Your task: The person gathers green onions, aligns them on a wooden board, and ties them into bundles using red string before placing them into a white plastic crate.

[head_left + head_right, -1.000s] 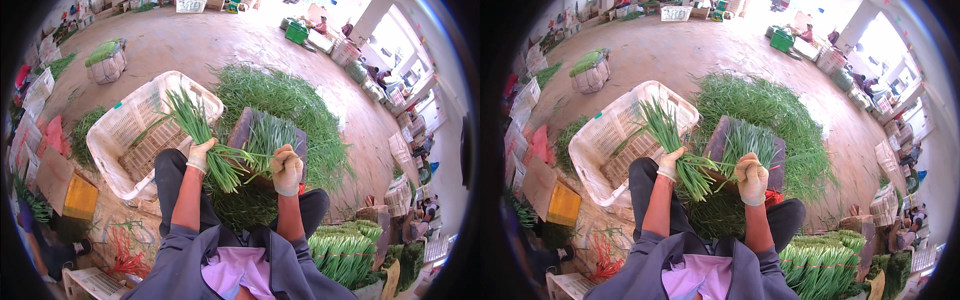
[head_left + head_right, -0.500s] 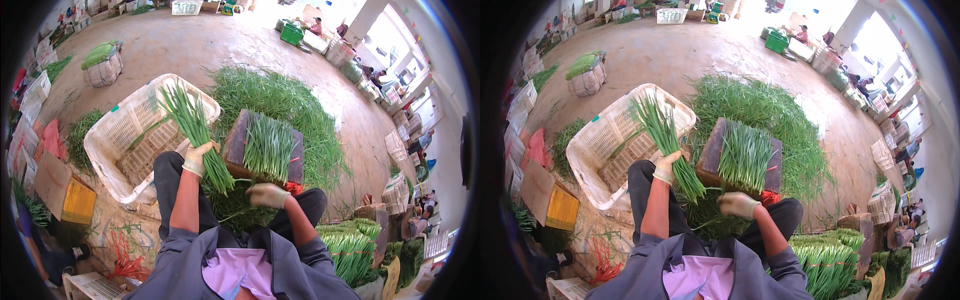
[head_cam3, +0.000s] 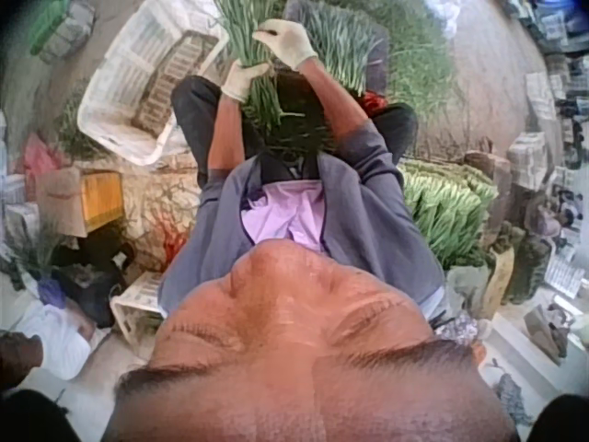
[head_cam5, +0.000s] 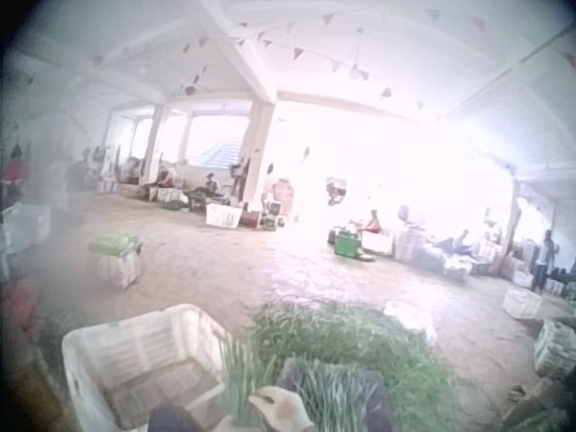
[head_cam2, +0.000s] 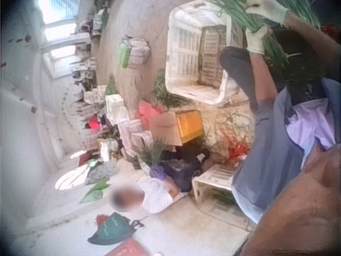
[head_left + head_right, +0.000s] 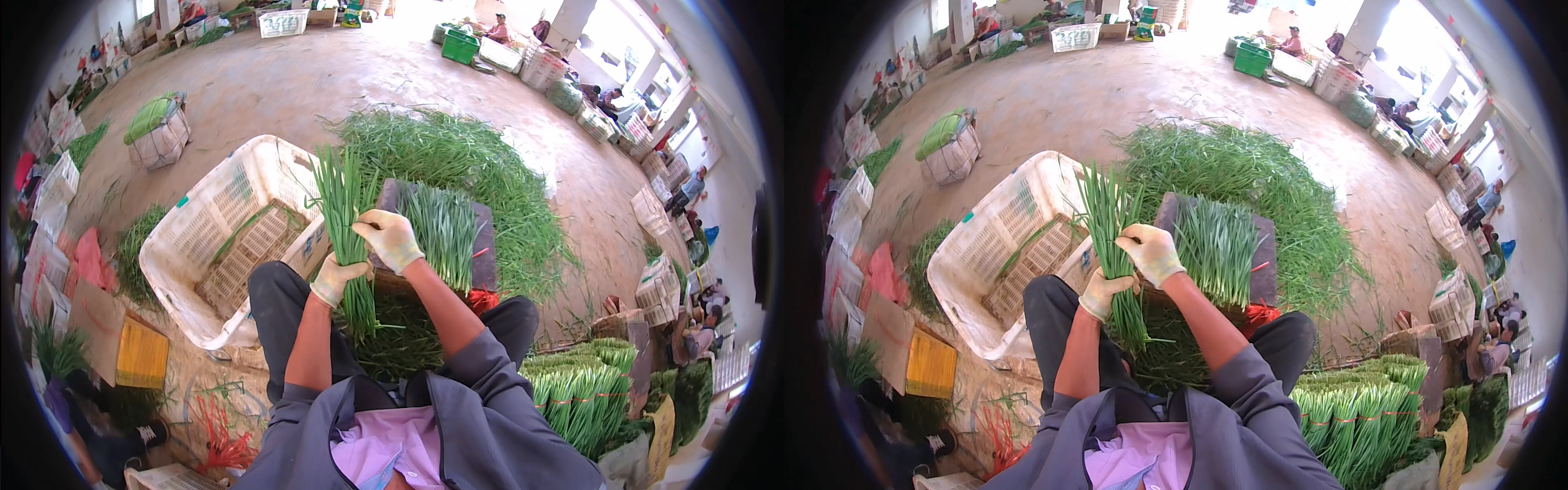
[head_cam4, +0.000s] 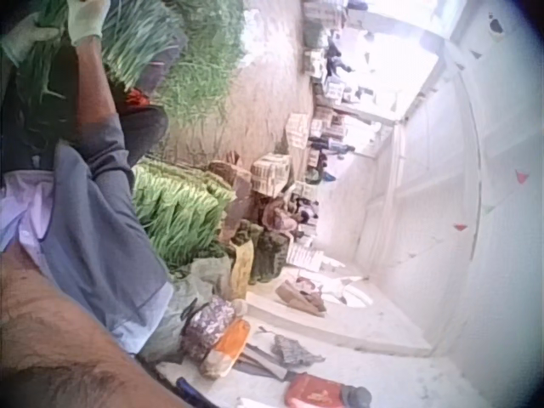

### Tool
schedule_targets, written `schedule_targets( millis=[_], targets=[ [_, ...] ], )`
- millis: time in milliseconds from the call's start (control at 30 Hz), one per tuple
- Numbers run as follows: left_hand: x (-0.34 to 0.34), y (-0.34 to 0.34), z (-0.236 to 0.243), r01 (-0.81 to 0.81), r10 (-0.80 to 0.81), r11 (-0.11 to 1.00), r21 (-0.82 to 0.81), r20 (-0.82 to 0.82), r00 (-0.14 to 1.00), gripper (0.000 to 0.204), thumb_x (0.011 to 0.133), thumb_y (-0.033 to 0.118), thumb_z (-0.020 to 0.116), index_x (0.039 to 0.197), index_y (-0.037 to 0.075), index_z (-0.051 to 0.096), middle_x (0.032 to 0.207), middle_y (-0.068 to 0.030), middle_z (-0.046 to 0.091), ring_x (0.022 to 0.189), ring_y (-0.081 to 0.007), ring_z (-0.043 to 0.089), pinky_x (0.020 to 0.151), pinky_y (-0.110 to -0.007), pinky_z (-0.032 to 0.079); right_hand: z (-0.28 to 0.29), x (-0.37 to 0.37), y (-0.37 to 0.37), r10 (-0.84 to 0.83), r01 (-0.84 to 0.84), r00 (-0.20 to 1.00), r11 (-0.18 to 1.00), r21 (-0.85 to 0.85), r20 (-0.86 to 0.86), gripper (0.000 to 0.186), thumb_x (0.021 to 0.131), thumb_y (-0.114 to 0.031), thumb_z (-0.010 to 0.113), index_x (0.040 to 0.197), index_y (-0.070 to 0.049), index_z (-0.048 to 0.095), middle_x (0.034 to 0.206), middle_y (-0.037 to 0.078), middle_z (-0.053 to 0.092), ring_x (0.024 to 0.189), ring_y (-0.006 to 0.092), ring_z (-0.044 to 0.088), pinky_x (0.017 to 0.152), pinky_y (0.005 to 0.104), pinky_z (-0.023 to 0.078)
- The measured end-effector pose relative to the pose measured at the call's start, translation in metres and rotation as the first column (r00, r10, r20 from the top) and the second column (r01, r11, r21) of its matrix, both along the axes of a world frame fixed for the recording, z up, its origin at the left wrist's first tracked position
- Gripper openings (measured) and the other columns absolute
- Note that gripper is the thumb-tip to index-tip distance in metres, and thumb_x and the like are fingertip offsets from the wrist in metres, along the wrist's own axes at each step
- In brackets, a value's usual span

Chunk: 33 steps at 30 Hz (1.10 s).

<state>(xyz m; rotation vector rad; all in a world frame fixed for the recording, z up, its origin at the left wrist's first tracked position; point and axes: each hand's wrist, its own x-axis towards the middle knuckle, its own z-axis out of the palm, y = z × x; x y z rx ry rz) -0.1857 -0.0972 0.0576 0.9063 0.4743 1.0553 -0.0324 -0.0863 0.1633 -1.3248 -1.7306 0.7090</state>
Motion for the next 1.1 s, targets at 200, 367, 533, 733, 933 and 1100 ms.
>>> schedule_targets(
  millis=[200,367,533,733,933,1100],
  targets=[
    [-0.007,0.009,-0.007,-0.041,0.041,0.999,0.004,-0.033,0.999,0.019,0.080,0.007,0.077,0.097,0.003,0.069,0.085,-0.0058,0.070,0.076,-0.0166,0.066,0.071,-0.032,0.051,0.006,0.024,-0.027,-0.027,-0.027,0.722,0.997,-0.067,-0.691,0.009,0.093,-0.007,0.062,0.093,0.000,0.068,0.073,0.005,0.066,0.061,0.0109,0.060,0.057,0.0245,0.047],
    [-0.006,0.011,-0.015,-0.029,0.025,0.998,0.049,0.071,0.997,0.047,0.079,0.012,0.078,0.120,-0.001,0.059,0.084,-0.0066,0.067,0.071,-0.0191,0.065,0.070,-0.034,0.053,0.013,0.051,-0.031,-0.032,0.106,0.349,0.994,0.006,-0.936,0.008,0.095,-0.011,0.063,0.098,-0.003,0.065,0.084,0.008,0.068,0.071,0.0169,0.065,0.063,0.0266,0.051],
    [0.000,0.018,-0.020,-0.244,0.280,0.940,-0.240,0.129,0.951,0.026,0.083,0.011,0.076,0.105,0.003,0.063,0.082,-0.0061,0.066,0.067,-0.0202,0.065,0.059,-0.035,0.055,0.029,0.094,-0.048,0.283,-0.008,0.010,0.959,0.283,-0.959,0.016,0.096,-0.025,0.064,0.101,-0.010,0.066,0.063,-0.004,0.051,0.048,0.0069,0.046,0.043,0.0213,0.040],
    [-0.016,0.029,-0.024,-0.385,0.459,0.826,-0.413,0.093,0.884,0.017,0.085,0.007,0.072,0.100,0.005,0.066,0.080,-0.0058,0.066,0.065,-0.0203,0.064,0.058,-0.035,0.054,0.055,0.106,-0.092,0.335,-0.253,0.116,0.920,0.299,-0.935,0.010,0.095,-0.014,0.063,0.095,-0.003,0.064,0.063,-0.003,0.051,0.047,0.0057,0.044,0.040,0.0223,0.036],
    [-0.001,0.026,-0.013,-0.430,0.503,0.821,-0.375,0.120,0.856,0.010,0.089,0.011,0.066,0.096,0.004,0.063,0.072,-0.0055,0.062,0.058,-0.0187,0.060,0.054,-0.033,0.051,-0.012,0.063,-0.077,0.063,-0.175,0.967,0.870,-0.462,-0.247,0.018,0.087,-0.013,0.070,0.096,0.002,0.068,0.078,0.006,0.068,0.063,0.0100,0.062,0.059,0.0246,0.050],
    [-0.010,0.025,-0.021,-0.403,0.498,0.816,-0.414,0.152,0.854,0.017,0.085,0.003,0.069,0.102,0.003,0.066,0.084,-0.0064,0.067,0.064,-0.0203,0.063,0.057,-0.035,0.054,-0.050,0.014,-0.079,-0.017,-0.018,0.993,0.958,-0.288,-0.117,0.023,0.086,-0.020,0.072,0.094,0.001,0.069,0.073,0.010,0.067,0.061,0.0140,0.063,0.059,0.0302,0.050]
  ],
)
